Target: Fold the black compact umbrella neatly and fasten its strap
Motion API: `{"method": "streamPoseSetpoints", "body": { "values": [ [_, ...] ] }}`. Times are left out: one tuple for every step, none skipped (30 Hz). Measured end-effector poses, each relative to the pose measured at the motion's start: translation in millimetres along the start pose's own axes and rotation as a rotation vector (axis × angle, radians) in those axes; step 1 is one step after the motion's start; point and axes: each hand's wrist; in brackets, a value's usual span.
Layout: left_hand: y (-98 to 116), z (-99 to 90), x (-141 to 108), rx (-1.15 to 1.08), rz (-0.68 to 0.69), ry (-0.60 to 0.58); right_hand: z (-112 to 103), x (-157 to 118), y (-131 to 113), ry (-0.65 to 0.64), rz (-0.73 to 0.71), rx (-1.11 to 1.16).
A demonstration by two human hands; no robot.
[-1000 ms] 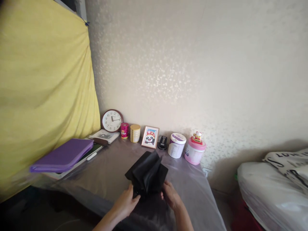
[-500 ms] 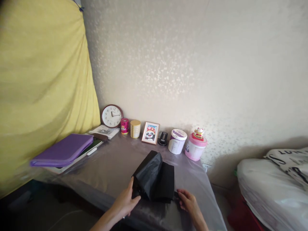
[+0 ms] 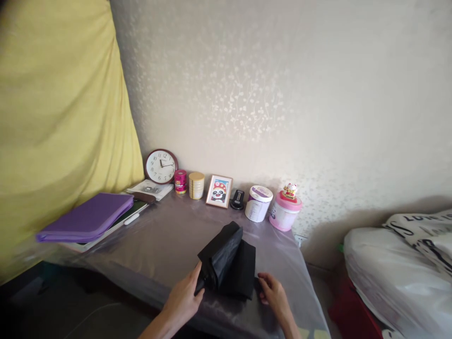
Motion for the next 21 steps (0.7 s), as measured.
{"method": "streamPoseSetpoints", "body": {
  "values": [
    [1, 1.2, -2, 0.059, 0.017, 0.018, -1, 0, 1, 0.014, -0.007, -0.017],
    [3, 2.4, -4, 0.102, 0.031, 0.03, -2, 1, 3, 0.029, -0.014, -0.037],
    [4, 3.3, -6, 0.131, 0.043, 0.042, -3, 2, 5, 0.045, -0.022, -0.056],
    [5, 3.9, -7, 0.147, 0.055, 0.051, -4, 3, 7, 0.06, -0.027, -0.072],
    [5, 4.1, -8, 0.151, 0.063, 0.052, -6, 5, 10, 0.072, -0.036, -0.085],
    [5, 3.9, -8, 0.147, 0.064, 0.044, -7, 6, 12, 0.085, -0.051, -0.099],
    [5, 3.4, -8, 0.138, 0.058, 0.032, -9, 7, 13, 0.1, -0.069, -0.117],
    [5, 2.9, -8, 0.128, 0.049, 0.019, -10, 8, 14, 0.118, -0.09, -0.14],
    [5, 2.5, -7, 0.12, 0.039, 0.009, -11, 9, 12, 0.14, -0.115, -0.169],
    [5, 2.3, -7, 0.118, 0.032, 0.003, -11, 8, 9, 0.168, -0.145, -0.197],
    [6, 2.5, -7, 0.123, 0.028, 0.002, -11, 8, 3, 0.201, -0.184, -0.22],
    [6, 3.1, -7, 0.134, 0.029, 0.007, -10, 6, -5, 0.236, -0.231, -0.235],
    [7, 4.1, -7, 0.148, 0.031, 0.01, -8, 4, -15, 0.265, -0.294, -0.246],
    [8, 5.2, -8, 0.163, 0.034, 0.013, -5, 2, -26, 0.29, -0.368, -0.256],
    [8, 6.5, -8, 0.176, 0.039, 0.015, -1, 0, -38, 0.302, -0.447, -0.275],
    [9, 7.6, -9, 0.187, 0.042, 0.015, 4, -2, -51, 0.292, -0.531, -0.307],
    [10, 8.5, -10, 0.196, 0.046, 0.014, 10, -3, -63, 0.287, -0.606, -0.348],
    [11, 9.1, -10, 0.202, 0.05, 0.014, 17, -4, -74, 0.271, -0.691, -0.387],
    [11, 9.4, -11, 0.205, 0.056, 0.015, 24, -4, -84, 0.238, -0.775, -0.421],
    [11, 9.5, -11, 0.206, 0.064, 0.02, 32, -3, -92, 0.197, -0.844, -0.459],
    [11, 9.5, -11, 0.205, 0.07, 0.022, 39, -2, -98, 0.151, -0.902, -0.498]
  ]
}}
Point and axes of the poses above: each hand's wrist, its own x-axis towards the middle knuckle, its own z-axis out of the palm, y = z × x, and after that the axes turned 3 degrees about -x, right-handed
